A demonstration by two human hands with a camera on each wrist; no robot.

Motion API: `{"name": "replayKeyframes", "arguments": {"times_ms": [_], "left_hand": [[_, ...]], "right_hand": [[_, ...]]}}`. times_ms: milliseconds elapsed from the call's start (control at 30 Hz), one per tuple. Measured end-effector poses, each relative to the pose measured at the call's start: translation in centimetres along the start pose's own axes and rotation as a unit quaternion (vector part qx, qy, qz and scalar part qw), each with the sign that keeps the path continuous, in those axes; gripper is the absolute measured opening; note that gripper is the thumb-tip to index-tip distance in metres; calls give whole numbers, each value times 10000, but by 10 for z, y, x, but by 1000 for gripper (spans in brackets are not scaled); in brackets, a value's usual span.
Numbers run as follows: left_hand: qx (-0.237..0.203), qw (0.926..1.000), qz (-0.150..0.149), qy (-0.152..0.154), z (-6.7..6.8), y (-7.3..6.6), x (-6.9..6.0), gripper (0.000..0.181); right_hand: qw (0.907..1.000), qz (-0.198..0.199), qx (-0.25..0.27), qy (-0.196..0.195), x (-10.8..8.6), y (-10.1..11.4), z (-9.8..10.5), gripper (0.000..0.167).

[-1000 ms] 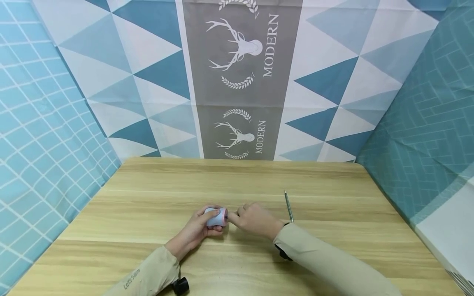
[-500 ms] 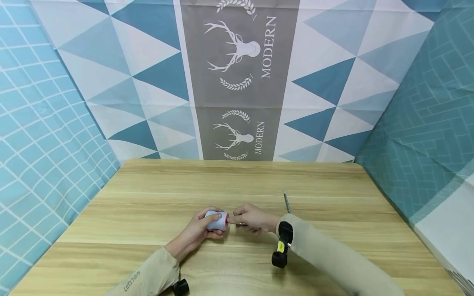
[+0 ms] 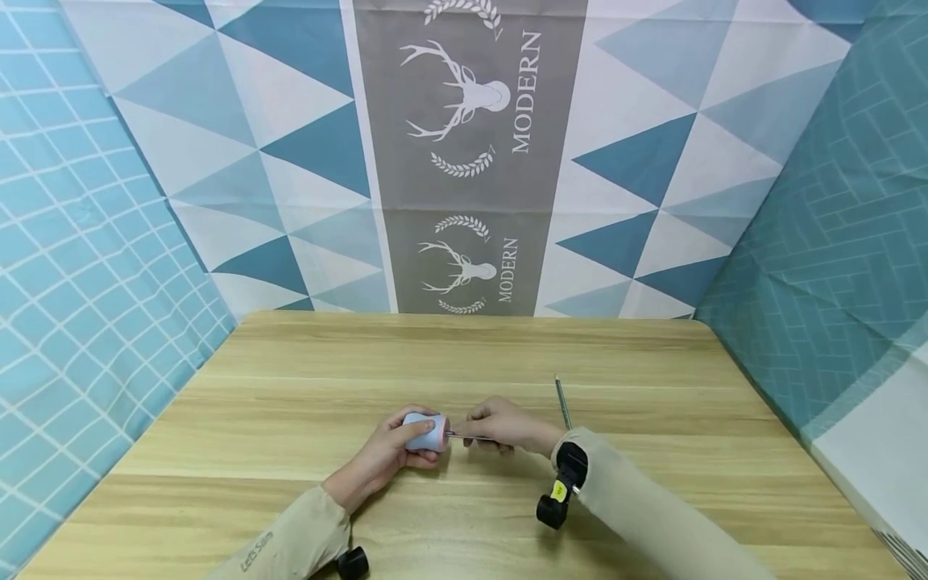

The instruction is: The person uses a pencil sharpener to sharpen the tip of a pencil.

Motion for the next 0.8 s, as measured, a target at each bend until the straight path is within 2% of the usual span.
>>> {"name": "replayKeyframes", "arguments": {"times_ms": [67, 133, 167, 200, 233, 267, 300, 333, 433, 500, 533, 567, 600, 633, 667, 700, 733, 767, 800], "left_hand": [[-80, 9999, -9, -113, 1, -1, 1, 32], [-177, 9996, -22, -224, 2, -1, 2, 30], [-238, 9993, -22, -285, 2, -1, 2, 26], [-284, 9991, -21, -326, 3, -1, 2, 24], [-319, 9989, -11, -355, 3, -1, 2, 23], [-343, 9987, 1, -376, 4, -2, 2, 22], [-368, 9986, 5, -393, 4, -2, 2, 22], [-393, 9984, 6, -405, 4, -2, 2, 21], [-432, 9982, 7, -428, 5, -2, 2, 21], [-443, 9981, 16, -427, 5, -2, 2, 21], [-442, 9982, 29, -413, 5, -2, 1, 21], [-444, 9982, 46, -399, 4, -2, 1, 21], [-440, 9983, 54, -371, 4, -2, 1, 21], [-444, 9984, 67, -350, 4, -2, 0, 22], [-452, 9984, 79, -339, 4, -2, 0, 22], [-449, 9984, 78, -329, 4, -2, 0, 21], [-454, 9984, 76, -338, 4, -2, 0, 21], [-461, 9983, 69, -352, 4, -1, 0, 21], [-455, 9983, 60, -364, 4, -1, 0, 20]], "right_hand": [[9958, 459, -623, -484, -6, 4, 5, 30], [9832, 972, -1241, -925, -12, 7, 8, 24], [9720, 1268, -1601, -1160, -14, 8, 9, 20], [9563, 1604, -2007, -1394, -15, 9, 8, 17], [9362, 1982, -2418, -1605, -17, 10, 6, 13], [9110, 2352, -2854, -1827, -17, 10, 4, 9], [8795, 2739, -3302, -2061, -17, 11, 2, 6], [8415, 3098, -3761, -2335, -17, 11, -1, 5], [7135, 3859, -4916, -3167, -15, 10, -7, 16], [6286, 4143, -5476, -3652, -11, 9, -10, 27], [5901, 4272, -5677, -3833, -10, 9, -11, 32], [5570, 4386, -5823, -3980, -8, 8, -12, 36], [5298, 4498, -5912, -4093, -6, 8, -13, 39], [5074, 4612, -5954, -4186, -5, 9, -14, 40], [4922, 4710, -5962, -4248, -3, 9, -15, 41], [4847, 4785, -5943, -4278, -1, 9, -15, 41], [4837, 4850, -5892, -4286, 0, 10, -15, 40], [4886, 4882, -5830, -4278, 1, 10, -15, 40], [5043, 4898, -5730, -4214, 3, 10, -16, 39]]}}
Point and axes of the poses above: each hand's wrist, its own x-axis towards the middle knuckle, its own z-axis out of the back of the hand, y = z × x, the point moved 2 cm from there along x, towards the middle knuckle, and after that the axes turned 15 degrees about -z, right-handed, at the moved point
